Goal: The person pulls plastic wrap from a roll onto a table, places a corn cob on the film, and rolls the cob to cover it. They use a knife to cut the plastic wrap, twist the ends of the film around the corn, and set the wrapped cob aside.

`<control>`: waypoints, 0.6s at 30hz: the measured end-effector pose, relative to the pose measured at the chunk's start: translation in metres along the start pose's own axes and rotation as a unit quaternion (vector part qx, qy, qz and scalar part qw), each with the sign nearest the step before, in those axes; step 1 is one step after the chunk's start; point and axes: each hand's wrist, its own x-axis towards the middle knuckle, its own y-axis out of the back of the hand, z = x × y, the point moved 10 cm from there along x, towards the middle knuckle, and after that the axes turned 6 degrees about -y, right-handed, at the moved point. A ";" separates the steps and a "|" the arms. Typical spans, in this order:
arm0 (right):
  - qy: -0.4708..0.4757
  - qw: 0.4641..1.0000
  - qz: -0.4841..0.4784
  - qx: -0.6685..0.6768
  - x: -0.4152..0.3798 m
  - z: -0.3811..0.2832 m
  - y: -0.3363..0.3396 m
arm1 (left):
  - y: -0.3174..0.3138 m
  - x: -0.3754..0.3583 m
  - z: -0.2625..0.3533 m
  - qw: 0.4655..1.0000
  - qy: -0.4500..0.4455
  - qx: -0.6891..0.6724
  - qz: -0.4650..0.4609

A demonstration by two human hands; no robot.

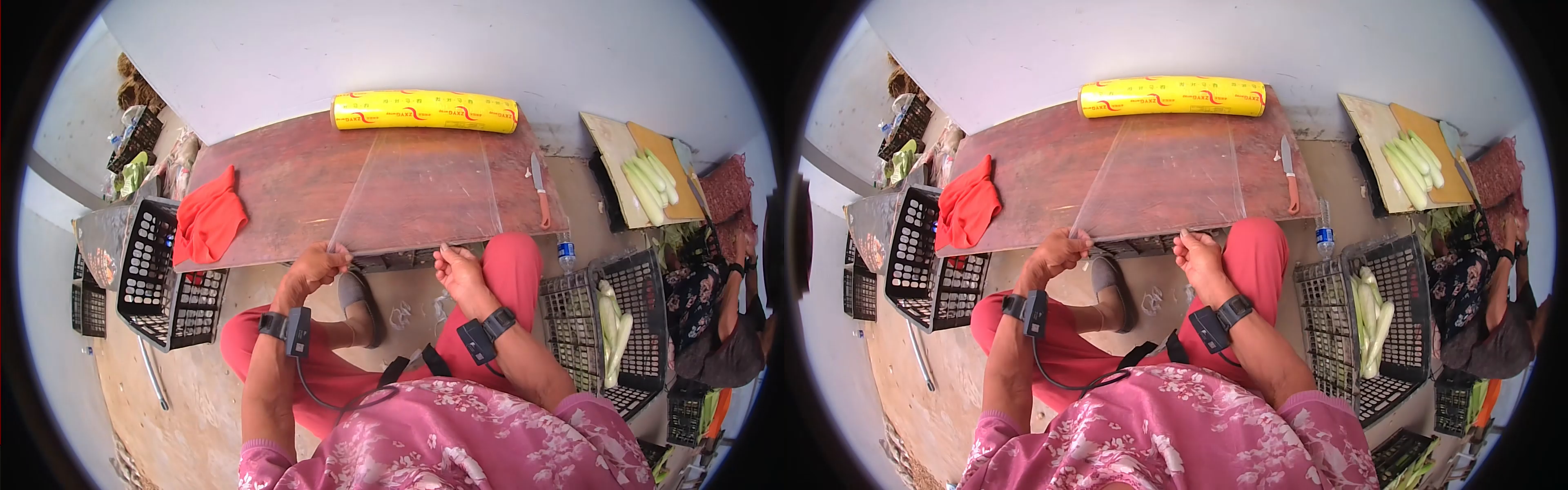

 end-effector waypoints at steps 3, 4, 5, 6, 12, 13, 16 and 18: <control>-0.022 0.998 -0.024 0.050 -0.006 0.011 -0.003 | 0.002 0.000 0.001 0.999 -0.013 -0.031 -0.010; -0.038 0.996 -0.038 0.076 -0.006 0.017 -0.004 | 0.003 0.001 0.001 0.999 -0.016 -0.032 -0.013; -0.046 0.994 -0.032 0.094 -0.005 0.020 -0.002 | 0.004 0.003 0.000 0.999 -0.019 -0.032 -0.016; -0.054 0.992 -0.025 0.112 -0.005 0.023 -0.003 | 0.003 0.003 0.000 0.999 -0.020 -0.032 -0.017; -0.067 0.988 0.007 0.142 -0.006 0.021 -0.013 | 0.001 -0.002 -0.002 0.999 -0.006 -0.030 -0.031; -0.073 0.988 0.007 0.135 -0.006 0.021 -0.018 | 0.000 -0.003 -0.002 0.999 -0.002 -0.036 -0.040; -0.104 0.982 0.005 0.159 -0.013 0.025 -0.035 | -0.004 -0.006 0.000 0.996 0.004 -0.056 -0.067; -0.084 0.978 -0.014 0.190 -0.010 0.025 -0.040 | -0.007 -0.007 0.004 0.994 0.005 -0.069 -0.085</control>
